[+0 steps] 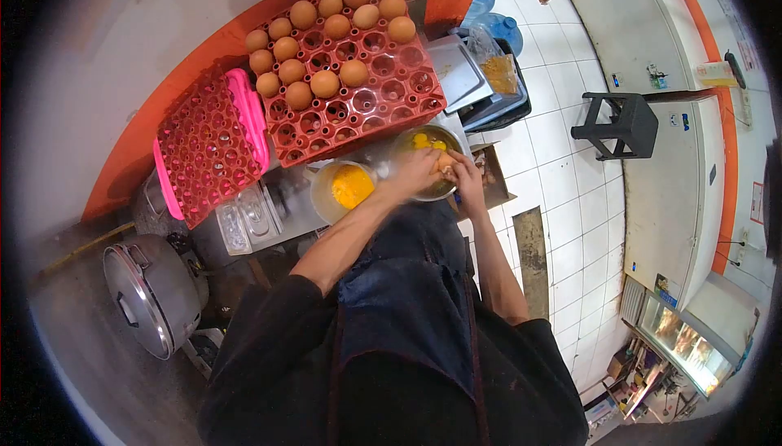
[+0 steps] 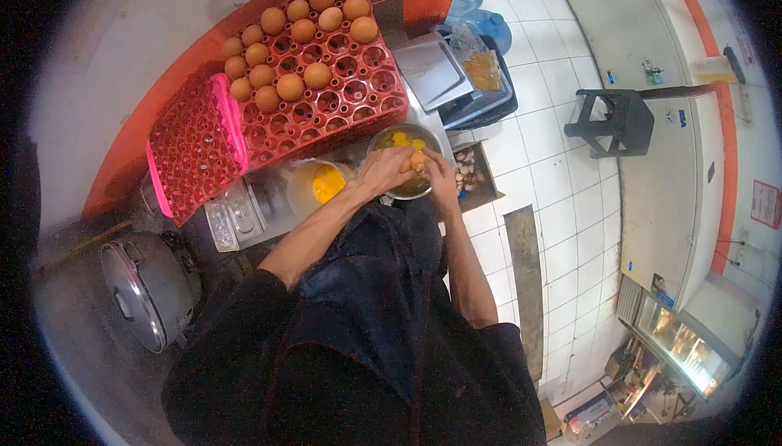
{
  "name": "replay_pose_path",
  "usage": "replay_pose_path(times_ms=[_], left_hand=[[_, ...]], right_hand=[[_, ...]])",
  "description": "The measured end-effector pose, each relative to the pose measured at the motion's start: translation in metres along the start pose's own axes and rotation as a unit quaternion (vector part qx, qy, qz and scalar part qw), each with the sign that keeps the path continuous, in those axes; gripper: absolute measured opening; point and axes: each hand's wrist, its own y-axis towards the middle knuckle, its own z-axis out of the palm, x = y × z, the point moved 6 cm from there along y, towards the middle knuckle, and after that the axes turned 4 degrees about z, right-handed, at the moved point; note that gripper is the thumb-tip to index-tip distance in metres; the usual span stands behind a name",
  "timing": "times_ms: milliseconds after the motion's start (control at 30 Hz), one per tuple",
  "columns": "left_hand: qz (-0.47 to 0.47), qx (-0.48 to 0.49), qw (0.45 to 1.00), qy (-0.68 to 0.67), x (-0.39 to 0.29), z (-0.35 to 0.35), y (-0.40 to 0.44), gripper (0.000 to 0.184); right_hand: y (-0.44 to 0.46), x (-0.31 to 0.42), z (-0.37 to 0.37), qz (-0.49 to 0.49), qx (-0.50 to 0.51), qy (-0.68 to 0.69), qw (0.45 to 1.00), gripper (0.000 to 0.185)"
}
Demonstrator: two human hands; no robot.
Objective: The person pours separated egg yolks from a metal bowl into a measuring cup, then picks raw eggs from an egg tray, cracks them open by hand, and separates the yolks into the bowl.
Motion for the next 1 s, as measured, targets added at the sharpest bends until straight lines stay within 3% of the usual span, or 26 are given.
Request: replay_pose_path(times_ms=[67,133,167,233,300,367,400,433,467,567,600,667,700,767,800,867,1000], left_hand=[[0.002,0.019,1.0,-0.023,-0.015,0.004,0.003,0.039],[0.016,0.037,0.998,-0.048,-0.029,0.014,0.003,0.055],[0.014,0.035,0.998,-0.048,-0.031,0.018,0.004,0.055],[0.037,0.121,0.989,-0.081,-0.045,0.033,0.004,0.059],[0.038,0.121,0.988,-0.082,-0.052,0.037,0.002,0.061],[0.012,0.167,0.979,-0.117,-0.058,0.037,0.002,0.059],[0.012,0.167,0.979,-0.119,-0.054,0.04,0.0,0.059],[0.029,0.137,0.981,-0.134,-0.049,0.04,-0.003,0.056],[0.045,0.106,0.982,-0.148,-0.043,0.039,-0.005,0.054],[-0.042,0.067,0.979,-0.187,-0.024,0.03,-0.011,0.045],[-0.043,0.064,0.979,-0.187,-0.021,0.029,-0.012,0.045],[-0.1,-0.046,0.963,-0.246,-0.006,0.02,-0.016,0.036],[-0.102,-0.049,0.963,-0.244,-0.006,0.016,-0.017,0.036],[-0.263,-0.04,0.847,-0.46,0.008,0.019,-0.023,0.031],[-0.208,-0.09,0.858,-0.461,0.015,0.02,-0.023,0.027],[-0.201,-0.116,0.837,-0.496,0.033,0.029,-0.027,0.029],[-0.19,-0.158,0.78,-0.574,0.025,0.011,-0.027,0.043]], right_hand=[[-0.017,0.005,-0.005,-0.016,0.047,0.251,0.967,0.041],[-0.028,-0.001,-0.017,0.009,0.041,0.291,0.956,0.044],[-0.034,-0.006,-0.026,0.032,0.032,0.33,0.943,0.047],[-0.05,-0.008,-0.045,0.026,0.04,0.33,0.943,0.048],[-0.058,-0.02,-0.068,0.026,0.024,0.331,0.943,0.049],[-0.063,-0.022,-0.091,0.065,-0.03,0.27,0.96,0.051],[-0.064,-0.024,-0.109,0.087,-0.118,0.106,0.983,0.051],[-0.068,-0.023,-0.127,0.106,-0.202,-0.06,0.972,0.051],[-0.065,-0.021,-0.135,0.105,-0.203,-0.061,0.972,0.051],[-0.046,0.027,-0.125,-0.042,-0.213,-0.145,0.965,0.046],[-0.047,0.073,-0.099,-0.102,-0.212,-0.134,0.963,0.045],[-0.056,0.16,-0.039,-0.159,-0.176,-0.11,0.965,0.042],[-0.046,0.175,-0.02,-0.245,-0.165,-0.168,0.94,0.041],[-0.057,0.24,0.038,-0.327,-0.097,-0.205,0.918,0.038],[-0.058,0.262,0.065,-0.382,-0.062,-0.229,0.893,0.04],[-0.055,0.292,0.112,-0.489,-0.03,-0.274,0.827,0.043],[-0.029,0.31,0.155,-0.518,0.015,-0.344,0.783,0.048]])
